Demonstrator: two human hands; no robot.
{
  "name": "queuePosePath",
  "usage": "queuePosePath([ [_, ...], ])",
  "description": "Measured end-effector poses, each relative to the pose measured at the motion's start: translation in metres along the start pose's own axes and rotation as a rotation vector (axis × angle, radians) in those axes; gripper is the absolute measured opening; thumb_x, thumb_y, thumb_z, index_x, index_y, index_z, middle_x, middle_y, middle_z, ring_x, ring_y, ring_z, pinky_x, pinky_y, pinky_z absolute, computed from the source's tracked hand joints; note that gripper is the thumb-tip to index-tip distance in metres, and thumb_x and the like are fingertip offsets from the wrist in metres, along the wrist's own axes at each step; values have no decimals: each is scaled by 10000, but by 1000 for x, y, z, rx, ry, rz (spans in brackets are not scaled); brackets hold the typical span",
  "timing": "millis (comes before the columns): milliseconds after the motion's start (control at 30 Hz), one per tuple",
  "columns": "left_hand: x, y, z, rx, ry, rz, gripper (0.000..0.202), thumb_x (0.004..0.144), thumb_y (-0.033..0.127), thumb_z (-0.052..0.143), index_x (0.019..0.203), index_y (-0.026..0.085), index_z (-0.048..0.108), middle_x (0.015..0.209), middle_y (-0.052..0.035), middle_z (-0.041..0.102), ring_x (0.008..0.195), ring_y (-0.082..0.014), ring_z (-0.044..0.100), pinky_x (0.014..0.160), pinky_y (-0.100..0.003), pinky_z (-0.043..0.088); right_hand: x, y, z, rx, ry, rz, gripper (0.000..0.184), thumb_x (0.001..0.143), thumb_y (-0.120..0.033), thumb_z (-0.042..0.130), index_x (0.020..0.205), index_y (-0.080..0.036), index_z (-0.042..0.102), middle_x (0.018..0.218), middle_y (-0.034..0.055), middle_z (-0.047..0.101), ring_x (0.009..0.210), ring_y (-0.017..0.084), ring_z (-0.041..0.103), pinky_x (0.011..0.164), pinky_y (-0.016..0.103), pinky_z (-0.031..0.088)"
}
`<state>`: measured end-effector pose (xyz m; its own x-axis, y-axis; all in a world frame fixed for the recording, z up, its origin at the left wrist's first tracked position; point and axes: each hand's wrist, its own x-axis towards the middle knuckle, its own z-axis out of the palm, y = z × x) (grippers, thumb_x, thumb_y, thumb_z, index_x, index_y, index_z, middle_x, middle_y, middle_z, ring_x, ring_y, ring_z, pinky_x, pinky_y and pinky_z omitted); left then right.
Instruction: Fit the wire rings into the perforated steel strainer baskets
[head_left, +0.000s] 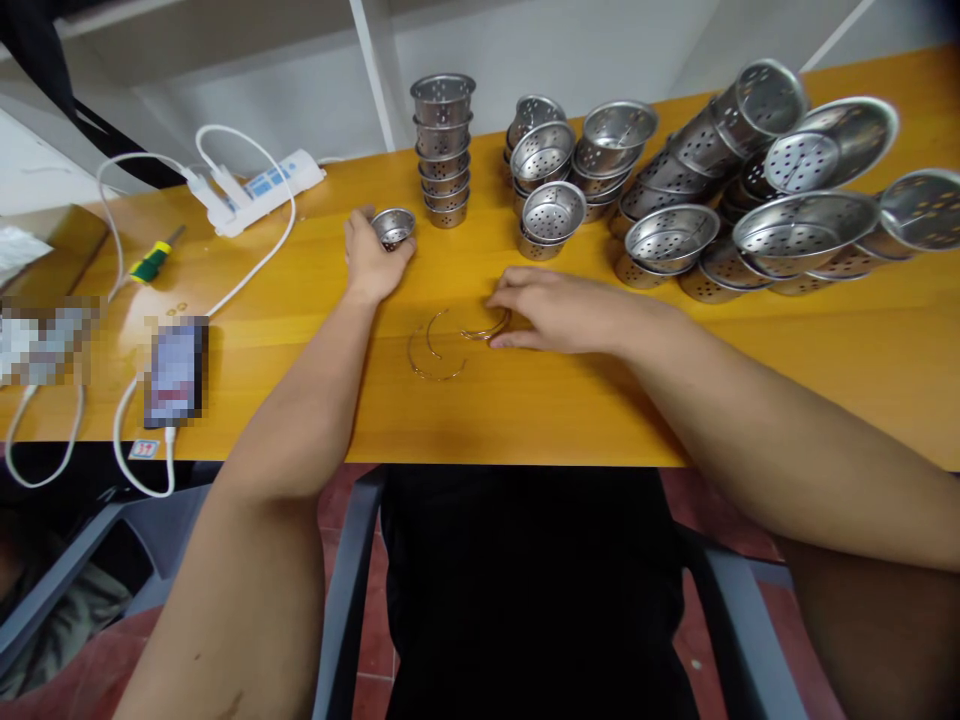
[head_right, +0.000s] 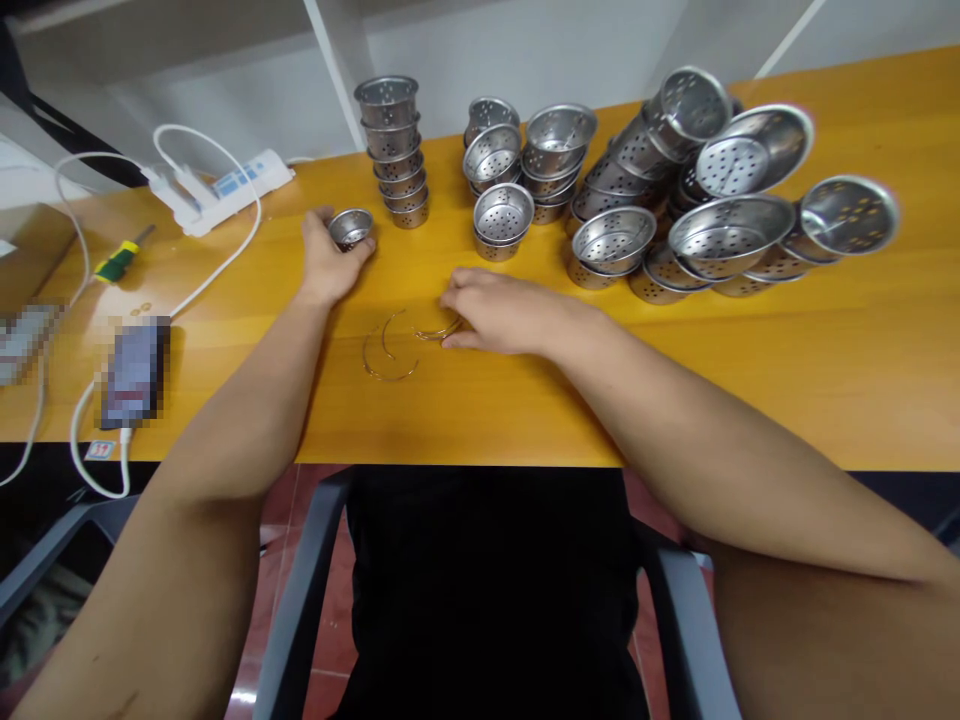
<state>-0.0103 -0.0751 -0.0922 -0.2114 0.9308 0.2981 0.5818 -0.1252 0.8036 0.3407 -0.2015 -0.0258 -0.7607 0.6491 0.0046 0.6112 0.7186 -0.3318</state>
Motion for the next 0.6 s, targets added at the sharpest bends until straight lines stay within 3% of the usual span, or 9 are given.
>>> queuePosePath([
  [100, -2, 2, 0, -14, 8, 3, 862, 772, 83, 1110, 1436, 267, 593, 1707, -160, 631, 1842, -448, 508, 1619, -632, 325, 3, -14, 0, 45, -17, -7, 161, 1103, -306, 816, 1226, -216, 871, 1360, 162, 804, 1204, 344, 775, 1055, 472, 596],
  [167, -3, 3, 0, -17, 22, 6, 858, 755, 95, 1121, 1416, 276, 605, 1689, -148, 643, 1817, -448, 536, 1612, -639, 342, 4, -21, -3, 50, -26, -18, 77, 1092, -222, 781, 1129, -227, 848, 1261, 130, 814, 1092, 295, 761, 959, 422, 567],
  [333, -6, 5, -2, 46, 11, 14, 808, 787, 123, 1090, 1417, 268, 605, 1658, -164, 658, 1766, -443, 582, 1580, -638, 400, 6, -35, -10, -12, -83, 7, 152, 1073, -123, 687, 1017, -220, 791, 1115, 108, 824, 935, 251, 703, 822, 375, 471],
  [467, -7, 9, -3, 58, 2, 10, 788, 800, 100, 1071, 1420, 254, 610, 1654, -161, 654, 1788, -442, 562, 1587, -630, 378, 8, -41, -7, -84, -115, 33, 144, 1054, -113, 683, 1044, -220, 778, 1140, 127, 833, 916, 255, 697, 758, 379, 405],
  [600, -8, 12, -3, 56, 15, -4, 789, 792, 61, 1072, 1408, 239, 612, 1655, -180, 649, 1802, -455, 546, 1595, -624, 366, 7, -38, -2, -111, -111, -35, 102, 1072, -148, 681, 1095, -217, 753, 1182, 141, 820, 914, 260, 676, 751, 384, 393],
])
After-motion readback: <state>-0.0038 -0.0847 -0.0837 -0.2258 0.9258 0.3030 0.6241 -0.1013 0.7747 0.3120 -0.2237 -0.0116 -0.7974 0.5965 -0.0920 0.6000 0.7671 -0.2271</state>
